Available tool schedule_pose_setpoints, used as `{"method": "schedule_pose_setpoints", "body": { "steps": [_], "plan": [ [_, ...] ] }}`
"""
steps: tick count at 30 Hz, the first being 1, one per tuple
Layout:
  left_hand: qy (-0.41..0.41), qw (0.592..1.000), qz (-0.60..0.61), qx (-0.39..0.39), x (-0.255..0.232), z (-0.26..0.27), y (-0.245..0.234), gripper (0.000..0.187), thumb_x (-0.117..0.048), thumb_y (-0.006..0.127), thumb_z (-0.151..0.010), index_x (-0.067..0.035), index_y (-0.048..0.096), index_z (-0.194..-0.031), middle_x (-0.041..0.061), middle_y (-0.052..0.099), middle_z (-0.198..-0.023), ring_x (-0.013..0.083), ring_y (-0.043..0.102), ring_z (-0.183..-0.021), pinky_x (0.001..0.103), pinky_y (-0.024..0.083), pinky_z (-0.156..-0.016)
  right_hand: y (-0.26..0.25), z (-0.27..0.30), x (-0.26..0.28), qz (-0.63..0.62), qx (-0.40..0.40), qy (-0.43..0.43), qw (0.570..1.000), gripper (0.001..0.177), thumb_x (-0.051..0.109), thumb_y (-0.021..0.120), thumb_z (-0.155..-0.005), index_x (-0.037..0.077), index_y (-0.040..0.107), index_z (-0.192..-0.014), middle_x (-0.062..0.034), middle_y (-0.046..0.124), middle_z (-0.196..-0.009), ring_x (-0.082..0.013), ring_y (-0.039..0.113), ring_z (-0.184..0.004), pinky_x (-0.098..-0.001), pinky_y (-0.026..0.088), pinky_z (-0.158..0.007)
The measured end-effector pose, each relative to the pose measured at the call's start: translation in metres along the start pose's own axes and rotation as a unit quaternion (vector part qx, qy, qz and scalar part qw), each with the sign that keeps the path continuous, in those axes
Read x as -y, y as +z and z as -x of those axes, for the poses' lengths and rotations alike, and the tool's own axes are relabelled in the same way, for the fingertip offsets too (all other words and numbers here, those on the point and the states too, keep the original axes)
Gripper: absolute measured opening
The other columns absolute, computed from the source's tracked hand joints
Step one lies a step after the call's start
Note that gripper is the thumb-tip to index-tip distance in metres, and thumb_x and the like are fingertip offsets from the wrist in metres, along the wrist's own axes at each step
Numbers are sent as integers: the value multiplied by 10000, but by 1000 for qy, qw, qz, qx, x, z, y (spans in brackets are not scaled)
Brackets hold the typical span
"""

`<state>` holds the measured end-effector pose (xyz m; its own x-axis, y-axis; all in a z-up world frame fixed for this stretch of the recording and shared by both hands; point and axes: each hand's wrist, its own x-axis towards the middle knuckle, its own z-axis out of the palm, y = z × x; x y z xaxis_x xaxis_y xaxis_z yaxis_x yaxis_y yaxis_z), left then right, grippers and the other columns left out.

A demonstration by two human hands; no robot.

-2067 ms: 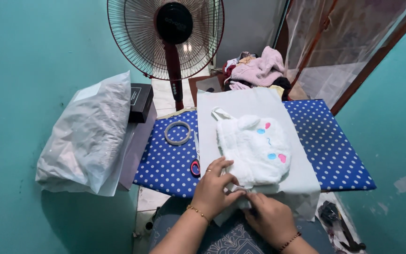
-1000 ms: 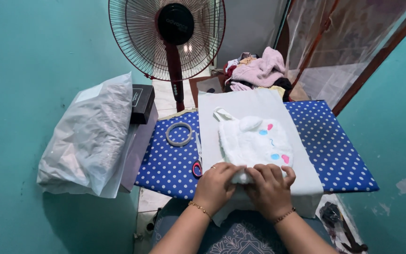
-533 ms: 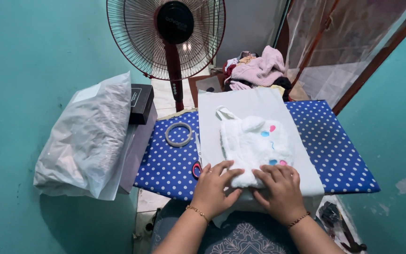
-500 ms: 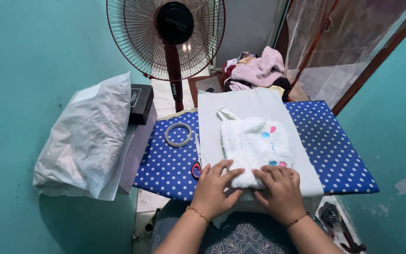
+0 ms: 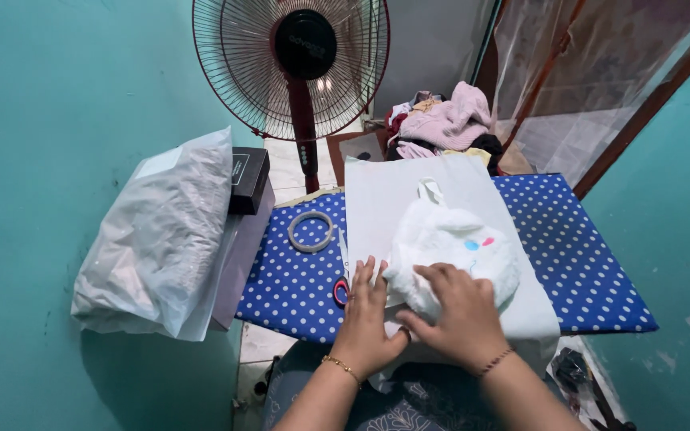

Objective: The person places a white plush toy on a sheet of wrapping paper, folds the paper around it, and rolls it into a cylindrical shape. They then use scissors to cut a piece of clear tape and secure the seam. Finally, they fold and tape the ends of the package to complete the wrapping.

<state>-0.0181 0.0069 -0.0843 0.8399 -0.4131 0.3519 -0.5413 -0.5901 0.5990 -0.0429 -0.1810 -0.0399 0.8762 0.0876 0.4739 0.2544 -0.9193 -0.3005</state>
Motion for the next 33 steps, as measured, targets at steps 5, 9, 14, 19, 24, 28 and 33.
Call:
{"method": "schedule_pose_setpoints", "body": {
  "steps": [5, 9, 14, 19, 24, 28, 33],
  "plan": [
    [-87, 978, 182, -53, 3, -12, -6, 946, -318, 769, -814, -48, 261, -1565, 234, 279, -1582, 392, 371, -1441, 467, 378, -1152, -15, -2, -80, 71, -121, 145, 979, 570, 427, 726, -895, 103, 631, -1354, -138, 640, -1205, -307, 580, -1177, -455, 393, -1038],
    [-145, 948, 276, -66, 5, -29, -3, 818, -320, 772, -779, -98, 434, -1490, 170, 414, -1522, 326, 572, -1295, 416, 503, -1071, -13, -37, -129, -143, 47, 405, 902, 765, 492, 774, -849, 22, 540, -1406, -205, 689, -1193, -323, 698, -1048, -436, 550, -931],
    [-263, 898, 353, -19, 2, -55, 8, 767, -304, 815, -806, -143, 482, -1478, 142, 439, -1482, 287, 493, -1342, 416, 473, -1075, -11, -53, -134, -248, 176, 410, 860, 615, 210, 826, -761, -35, 670, -1303, -175, 763, -1169, -266, 739, -1003, -367, 569, -884],
    [-384, 659, 643, 75, 7, -76, 4, 698, -213, 714, -771, -165, 458, -1419, 189, 621, -1353, 301, 678, -1135, 442, 597, -870, -34, -68, -120, -512, 92, 367, 771, 513, -37, 741, -716, 46, 620, -1207, -78, 729, -1053, -212, 719, -922, -383, 595, -841],
    [-216, 792, 544, 173, 9, -111, -6, 516, -80, 731, -741, -2, 638, -1242, 139, 721, -1105, 292, 719, -997, 413, 611, -814, -74, -71, -98, -462, 30, 172, 870, 399, -50, 782, -771, 51, 593, -1106, -60, 685, -1042, -158, 685, -949, -343, 593, -836],
    [-92, 964, 249, 2, 7, -143, -6, 284, -154, 721, -837, -47, 719, -1100, 75, 760, -975, 226, 756, -968, 348, 581, -837, -92, -60, -81, -253, -106, -4, 962, 619, 29, 836, -743, 80, 545, -1286, -45, 630, -1152, -199, 615, -1106, -347, 527, -978],
    [38, 929, 365, -45, 21, -130, 6, 323, -114, 589, -872, -207, 666, -1172, 41, 706, -1227, 226, 652, -1233, 302, 535, -1064, -77, -25, -71, 1, -98, -62, 993, 644, -49, 846, -495, 220, 723, -1067, -126, 590, -1093, -312, 527, -1158, -402, 475, -1011]
  ]
}}
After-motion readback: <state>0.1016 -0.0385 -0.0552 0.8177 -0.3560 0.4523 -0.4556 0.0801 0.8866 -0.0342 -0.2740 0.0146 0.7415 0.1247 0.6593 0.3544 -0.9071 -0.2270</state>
